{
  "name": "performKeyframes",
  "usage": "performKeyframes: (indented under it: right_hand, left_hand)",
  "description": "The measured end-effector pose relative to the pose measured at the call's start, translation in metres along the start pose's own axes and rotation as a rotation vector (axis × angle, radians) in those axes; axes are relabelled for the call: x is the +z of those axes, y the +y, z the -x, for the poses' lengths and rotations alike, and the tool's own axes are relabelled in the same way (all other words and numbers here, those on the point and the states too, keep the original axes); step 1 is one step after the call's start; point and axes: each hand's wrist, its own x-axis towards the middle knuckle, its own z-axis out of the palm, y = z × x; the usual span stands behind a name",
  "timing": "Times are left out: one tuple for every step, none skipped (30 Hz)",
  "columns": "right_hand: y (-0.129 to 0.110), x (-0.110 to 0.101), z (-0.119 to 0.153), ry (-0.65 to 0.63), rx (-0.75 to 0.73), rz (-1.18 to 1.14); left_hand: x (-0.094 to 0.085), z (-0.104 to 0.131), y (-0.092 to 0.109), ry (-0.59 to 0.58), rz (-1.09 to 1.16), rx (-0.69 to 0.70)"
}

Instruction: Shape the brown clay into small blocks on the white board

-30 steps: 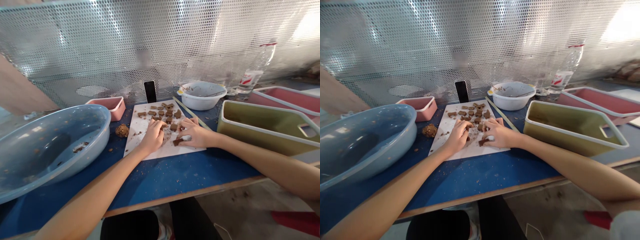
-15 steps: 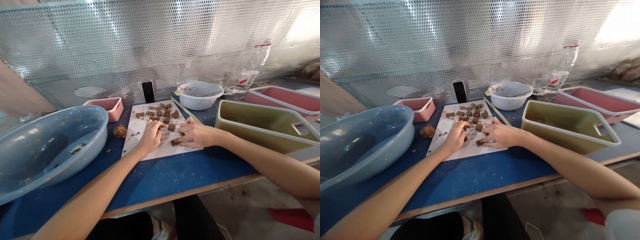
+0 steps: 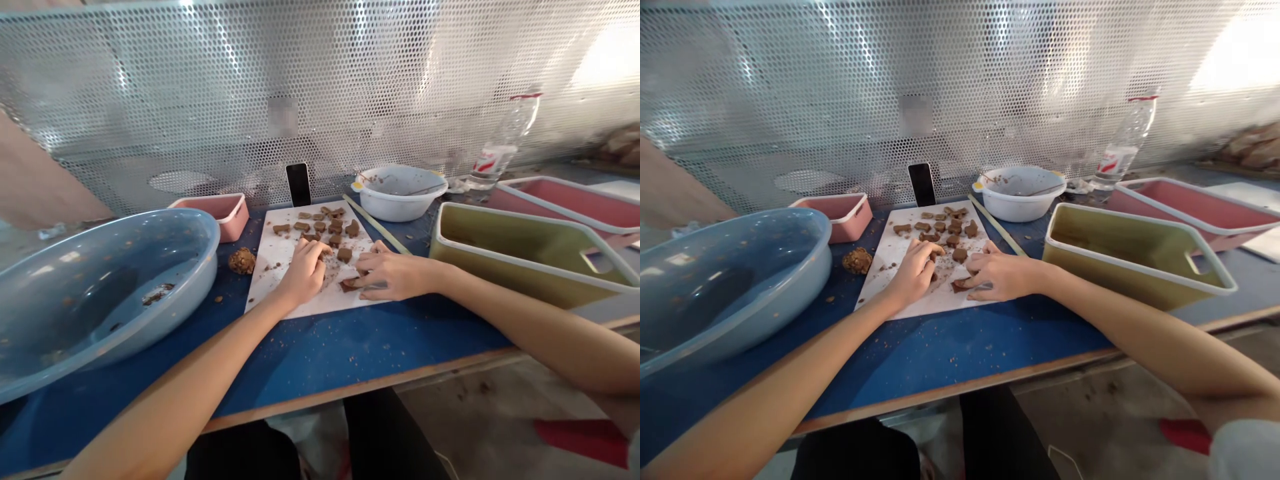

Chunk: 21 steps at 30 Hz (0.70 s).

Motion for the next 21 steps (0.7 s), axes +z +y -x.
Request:
performKeyframes:
  right_hand:
    - [-0.0005, 0.0004, -0.0004, 0.010, -0.011, 0.017]
    - [-0.0008, 0.0006, -0.0006, 0.032, -0.026, 0.034]
    - [-0.0008, 0.0008, -0.0006, 0.061, -0.043, 0.044]
    - [-0.0006, 0.0009, -0.0004, 0.089, -0.061, 0.044]
    - [-0.0004, 0.0010, 0.0000, 0.108, -0.075, 0.035]
    - [-0.0002, 0.0012, 0.0005, 0.114, -0.082, 0.019]
    - [-0.0003, 0.0016, 0.0009, 0.106, -0.084, 0.001]
    - [-0.0007, 0.0021, 0.0013, 0.088, -0.078, -0.015]
    - [-0.0013, 0.0026, 0.0014, 0.066, -0.070, -0.025]
    - [-0.0020, 0.0030, 0.0014, 0.048, -0.062, -0.029]
    - [-0.0027, 0.0030, 0.0013, 0.040, -0.060, -0.030]
    - [-0.0032, 0.0027, 0.0011, 0.045, -0.064, -0.026]
    - [-0.0034, 0.0019, 0.0009, 0.066, -0.071, -0.019]
    - [-0.0030, 0.0008, 0.0008, 0.101, -0.074, -0.010]
    - [-0.0021, -0.0005, 0.0008, 0.142, -0.072, -0.001]
    - [-0.0009, -0.0018, 0.0011, 0.176, -0.062, 0.007]
    - [0.0006, -0.0027, 0.0014, 0.197, -0.049, 0.017]
    - [0.0022, -0.0032, 0.0019, 0.203, -0.041, 0.026]
    - [0.0035, -0.0032, 0.0025, 0.194, -0.042, 0.032]
    - [0.0044, -0.0026, 0.0031, 0.174, -0.049, 0.030]
    - [0.0049, -0.0017, 0.0036, 0.145, -0.055, 0.020]
  left_hand:
    - [0.0001, 0.0002, -0.0001, 0.001, -0.002, 0.003]
    - [0.0002, 0.0003, -0.0001, 0.001, -0.008, 0.005]
    - [0.0001, 0.0003, 0.0001, 0.002, -0.016, 0.004]
    - [0.0000, 0.0002, 0.0003, 0.001, -0.024, 0.001]
    - [-0.0002, 0.0001, 0.0006, 0.000, -0.029, -0.003]
    - [-0.0005, 0.0000, 0.0009, -0.003, -0.030, -0.006]
    - [-0.0008, -0.0002, 0.0010, -0.008, -0.028, -0.008]
    - [-0.0009, -0.0003, 0.0011, -0.011, -0.024, -0.009]
    - [-0.0010, -0.0003, 0.0009, -0.015, -0.019, -0.008]
    - [-0.0010, -0.0003, 0.0005, -0.015, -0.015, -0.008]
    - [-0.0009, -0.0004, -0.0001, -0.012, -0.012, -0.007]
    - [-0.0008, -0.0004, -0.0009, -0.009, -0.011, -0.004]
    - [-0.0007, -0.0004, -0.0017, -0.007, -0.010, 0.001]
    - [-0.0006, -0.0004, -0.0024, -0.006, -0.009, 0.005]
    - [-0.0006, -0.0005, -0.0028, -0.007, -0.008, 0.009]
    - [-0.0007, -0.0005, -0.0031, -0.008, -0.007, 0.010]
    - [-0.0009, -0.0006, -0.0030, -0.011, -0.007, 0.009]
    - [-0.0012, -0.0007, -0.0026, -0.013, -0.008, 0.005]
    - [-0.0015, -0.0007, -0.0019, -0.016, -0.009, -0.001]
    - [-0.0018, -0.0007, -0.0011, -0.018, -0.009, -0.005]
    - [-0.0021, -0.0006, -0.0003, -0.019, -0.009, -0.009]
